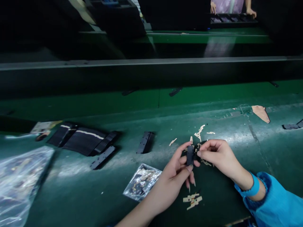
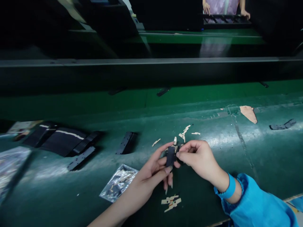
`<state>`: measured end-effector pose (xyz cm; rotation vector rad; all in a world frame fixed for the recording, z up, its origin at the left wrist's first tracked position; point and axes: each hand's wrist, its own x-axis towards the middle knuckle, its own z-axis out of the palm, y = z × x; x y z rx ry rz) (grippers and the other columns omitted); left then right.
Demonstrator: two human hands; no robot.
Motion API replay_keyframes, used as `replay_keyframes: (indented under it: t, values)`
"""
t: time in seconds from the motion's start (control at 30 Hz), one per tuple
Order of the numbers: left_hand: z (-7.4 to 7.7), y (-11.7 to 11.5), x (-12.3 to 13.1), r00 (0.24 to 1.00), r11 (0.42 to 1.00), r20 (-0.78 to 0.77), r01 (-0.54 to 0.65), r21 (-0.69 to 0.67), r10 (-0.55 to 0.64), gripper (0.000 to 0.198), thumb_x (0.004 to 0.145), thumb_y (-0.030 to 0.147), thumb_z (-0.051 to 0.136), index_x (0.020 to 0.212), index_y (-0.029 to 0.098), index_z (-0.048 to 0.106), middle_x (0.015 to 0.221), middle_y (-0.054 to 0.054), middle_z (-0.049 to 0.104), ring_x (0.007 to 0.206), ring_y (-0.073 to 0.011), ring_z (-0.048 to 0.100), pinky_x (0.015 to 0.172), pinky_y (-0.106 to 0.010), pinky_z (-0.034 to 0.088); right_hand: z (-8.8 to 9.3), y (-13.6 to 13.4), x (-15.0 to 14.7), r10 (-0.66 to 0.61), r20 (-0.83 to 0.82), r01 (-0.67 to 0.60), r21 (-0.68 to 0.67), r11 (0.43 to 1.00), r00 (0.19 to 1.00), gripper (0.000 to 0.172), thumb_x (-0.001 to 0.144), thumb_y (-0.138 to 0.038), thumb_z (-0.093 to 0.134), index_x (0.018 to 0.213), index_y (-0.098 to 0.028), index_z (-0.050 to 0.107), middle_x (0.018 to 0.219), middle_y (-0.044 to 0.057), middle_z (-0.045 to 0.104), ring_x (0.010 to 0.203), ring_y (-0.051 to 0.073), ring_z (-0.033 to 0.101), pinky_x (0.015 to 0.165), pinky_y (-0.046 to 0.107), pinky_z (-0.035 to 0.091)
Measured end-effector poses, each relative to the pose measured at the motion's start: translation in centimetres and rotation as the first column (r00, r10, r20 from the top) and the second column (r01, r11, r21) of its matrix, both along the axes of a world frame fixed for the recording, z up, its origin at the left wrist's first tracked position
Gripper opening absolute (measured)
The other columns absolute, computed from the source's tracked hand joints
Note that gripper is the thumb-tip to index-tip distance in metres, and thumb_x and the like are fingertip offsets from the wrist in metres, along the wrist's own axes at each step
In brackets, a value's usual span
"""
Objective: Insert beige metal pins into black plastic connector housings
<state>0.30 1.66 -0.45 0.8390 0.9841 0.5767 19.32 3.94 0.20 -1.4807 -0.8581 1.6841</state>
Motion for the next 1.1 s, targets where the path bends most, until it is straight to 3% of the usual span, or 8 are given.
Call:
replay_keyframes:
  t: [0.4, 1.1]
  values:
    - [0.2, -0.1, -0.1, 0.998, 0.999, 0.032, 0.047, -0.009, -0.047, 0.059, 0.101, 0.024, 0.058, 0.155, 0.028, 0.033, 0.112, -0.007, 0.068, 0.07, -0.0149, 0.069, 0.064, -0.03, 0.054, 0.7, -0.2, -0.2, 0.085, 0.035, -0.086, 0.032, 0.996, 0.996, 0.008, 0.073, -0.023, 0.073, 0.066, -0.021, 0.069, 0.055, 0.0, 0.07, 0.053, 0.014, 0.061, 0.057, 0.028, 0.048]
    - [0.4, -0.2, 0.1, 0.998, 1.0, 0.06, 0.017, -0.013, -0.016, 0.059, 0.1, 0.022, 0.061, 0.154, 0.027, 0.038, 0.112, -0.008, 0.071, 0.071, -0.0152, 0.071, 0.067, -0.031, 0.057, 1.0, -0.5, -0.5, 0.078, 0.154, -0.084, 0.035, 0.996, 0.985, 0.011, 0.076, -0.026, 0.074, 0.067, -0.022, 0.07, 0.059, 0.001, 0.073, 0.057, 0.017, 0.066, 0.059, 0.03, 0.051]
